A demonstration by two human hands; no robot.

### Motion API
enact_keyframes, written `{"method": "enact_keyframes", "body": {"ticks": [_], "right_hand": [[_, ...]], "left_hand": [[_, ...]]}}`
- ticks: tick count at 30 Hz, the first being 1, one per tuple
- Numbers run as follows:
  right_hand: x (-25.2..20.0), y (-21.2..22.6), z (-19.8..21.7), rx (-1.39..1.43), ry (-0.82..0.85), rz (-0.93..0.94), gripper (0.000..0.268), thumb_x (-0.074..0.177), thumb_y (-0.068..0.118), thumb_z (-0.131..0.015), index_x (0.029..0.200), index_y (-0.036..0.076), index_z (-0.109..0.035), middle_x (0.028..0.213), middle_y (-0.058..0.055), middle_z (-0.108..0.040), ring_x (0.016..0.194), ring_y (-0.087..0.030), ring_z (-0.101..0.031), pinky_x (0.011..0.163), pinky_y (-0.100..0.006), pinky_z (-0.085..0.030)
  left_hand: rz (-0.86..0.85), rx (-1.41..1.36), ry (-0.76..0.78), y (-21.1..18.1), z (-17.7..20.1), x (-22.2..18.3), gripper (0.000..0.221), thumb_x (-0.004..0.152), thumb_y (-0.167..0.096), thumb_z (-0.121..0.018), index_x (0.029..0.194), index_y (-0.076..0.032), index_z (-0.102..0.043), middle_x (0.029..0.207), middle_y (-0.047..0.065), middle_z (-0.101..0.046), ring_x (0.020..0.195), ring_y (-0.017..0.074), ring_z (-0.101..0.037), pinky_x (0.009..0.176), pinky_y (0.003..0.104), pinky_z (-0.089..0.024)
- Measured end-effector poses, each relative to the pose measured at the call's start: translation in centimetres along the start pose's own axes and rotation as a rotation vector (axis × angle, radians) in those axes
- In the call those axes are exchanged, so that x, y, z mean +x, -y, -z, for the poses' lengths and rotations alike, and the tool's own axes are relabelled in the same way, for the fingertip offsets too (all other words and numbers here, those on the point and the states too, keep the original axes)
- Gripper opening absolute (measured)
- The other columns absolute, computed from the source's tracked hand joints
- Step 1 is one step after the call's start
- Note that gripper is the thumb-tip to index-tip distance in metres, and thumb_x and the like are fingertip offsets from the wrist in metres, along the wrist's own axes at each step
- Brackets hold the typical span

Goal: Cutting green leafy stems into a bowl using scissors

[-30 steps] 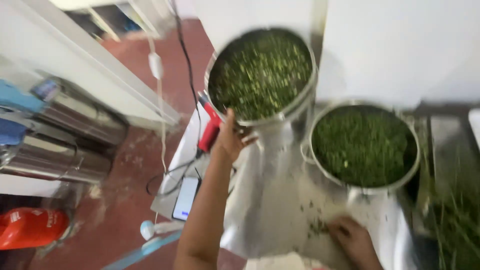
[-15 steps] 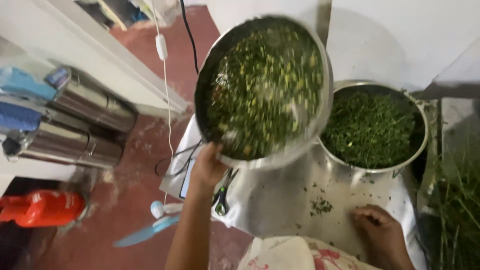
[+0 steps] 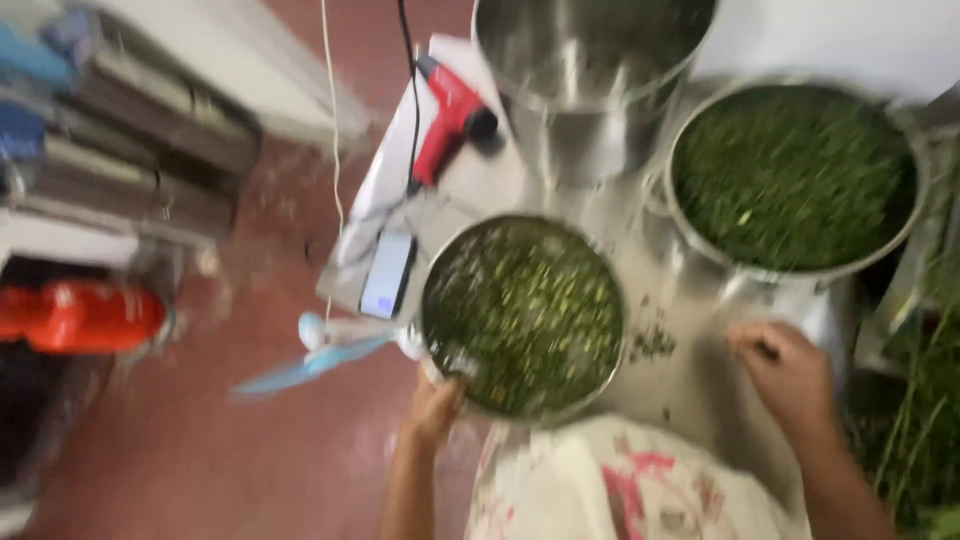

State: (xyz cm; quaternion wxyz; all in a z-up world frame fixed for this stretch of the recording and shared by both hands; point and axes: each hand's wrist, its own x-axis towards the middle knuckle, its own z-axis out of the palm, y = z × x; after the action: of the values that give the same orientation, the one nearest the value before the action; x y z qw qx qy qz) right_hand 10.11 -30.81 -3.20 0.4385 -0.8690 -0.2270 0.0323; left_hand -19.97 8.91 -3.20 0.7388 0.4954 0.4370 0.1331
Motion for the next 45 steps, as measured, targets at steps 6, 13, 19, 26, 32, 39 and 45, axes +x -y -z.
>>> {"method": "enact_keyframes", "body": {"ticks": [6, 13, 19, 26, 32, 39, 45], "right_hand": [[4.3, 12.1, -3.5, 0.350, 0.127, 0.093, 0.011, 0.094, -0.005, -0.078, 0.101, 0.003, -0.080, 0.099, -0.016, -0.074, 0.084, -0.027, -0.073, 0.075, -0.041, -0.062], [4.9, 12.9, -12.1, -0.095, 0.378, 0.554, 0.078, 0.079, 0.047, -0.083, 0.147, 0.019, -0.057, 0.147, -0.029, -0.052, 0.133, -0.054, -0.049, 0.114, -0.066, -0.035], [4.3, 8.5, -14.2, -0.496, 0.642, 0.521, 0.075, 0.077, 0.039, -0.085, 0.145, 0.022, -0.058, 0.147, -0.020, -0.048, 0.135, -0.047, -0.048, 0.107, -0.060, -0.047], [5.5, 10.4, -10.0, -0.040, 0.429, 0.247, 0.034, 0.098, 0.008, -0.063, 0.131, 0.016, -0.068, 0.118, -0.011, -0.064, 0.117, -0.038, -0.063, 0.099, -0.051, -0.051], [4.4, 10.9, -6.9, -0.175, 0.336, 0.279, 0.035, 0.103, 0.019, -0.062, 0.137, 0.016, -0.065, 0.136, -0.011, -0.061, 0.130, -0.037, -0.058, 0.108, -0.057, -0.044], [2.4, 7.2, -7.1, -0.301, 0.232, 0.425, 0.028, 0.088, 0.004, -0.073, 0.115, 0.011, -0.076, 0.125, -0.009, -0.070, 0.121, -0.034, -0.064, 0.097, -0.044, -0.057], [3.3, 5.7, -7.0, -0.457, 0.096, 0.467, 0.020, 0.091, 0.011, -0.072, 0.110, 0.013, -0.076, 0.121, -0.009, -0.070, 0.120, -0.032, -0.064, 0.105, -0.042, -0.054]], "left_hand": [[0.136, -0.032, 0.085, -5.2, -8.4, -2.8, 0.057, 0.072, -0.004, -0.063, 0.126, -0.018, -0.052, 0.055, 0.008, -0.041, 0.037, 0.0153, -0.028, 0.033, 0.033, -0.030], [-0.194, 0.858, 0.014, 2.0, -4.3, 1.9, 0.100, 0.072, -0.041, -0.087, 0.154, -0.007, -0.040, 0.127, 0.027, -0.057, 0.128, 0.0453, -0.053, 0.112, 0.054, -0.045], [-1.002, 1.261, -0.161, -3.3, -8.2, 1.1, 0.085, 0.064, -0.027, -0.088, 0.141, -0.009, -0.056, 0.137, 0.021, -0.045, 0.132, 0.0404, -0.044, 0.118, 0.053, -0.032], [-0.947, 1.394, 0.093, -2.9, -13.5, 4.5, 0.110, 0.051, -0.047, -0.098, 0.149, -0.027, -0.053, 0.153, 0.027, -0.040, 0.139, 0.0571, -0.041, 0.106, 0.065, -0.042], [-1.017, 1.288, 0.223, 2.8, -14.8, 14.0, 0.034, 0.078, -0.013, -0.074, 0.108, -0.028, -0.071, 0.105, 0.008, -0.063, 0.087, 0.0346, -0.069, 0.062, 0.043, -0.063], [-0.649, 0.808, 0.292, -3.6, -15.9, 15.2, 0.041, 0.098, -0.004, -0.063, 0.128, -0.032, -0.067, 0.119, 0.003, -0.060, 0.110, 0.0312, -0.067, 0.090, 0.048, -0.060], [-1.096, 1.222, 0.106, -0.1, -16.7, 15.9, 0.044, 0.082, -0.019, -0.078, 0.123, -0.031, -0.067, 0.130, 0.012, -0.055, 0.122, 0.0394, -0.059, 0.095, 0.051, -0.051]]}}
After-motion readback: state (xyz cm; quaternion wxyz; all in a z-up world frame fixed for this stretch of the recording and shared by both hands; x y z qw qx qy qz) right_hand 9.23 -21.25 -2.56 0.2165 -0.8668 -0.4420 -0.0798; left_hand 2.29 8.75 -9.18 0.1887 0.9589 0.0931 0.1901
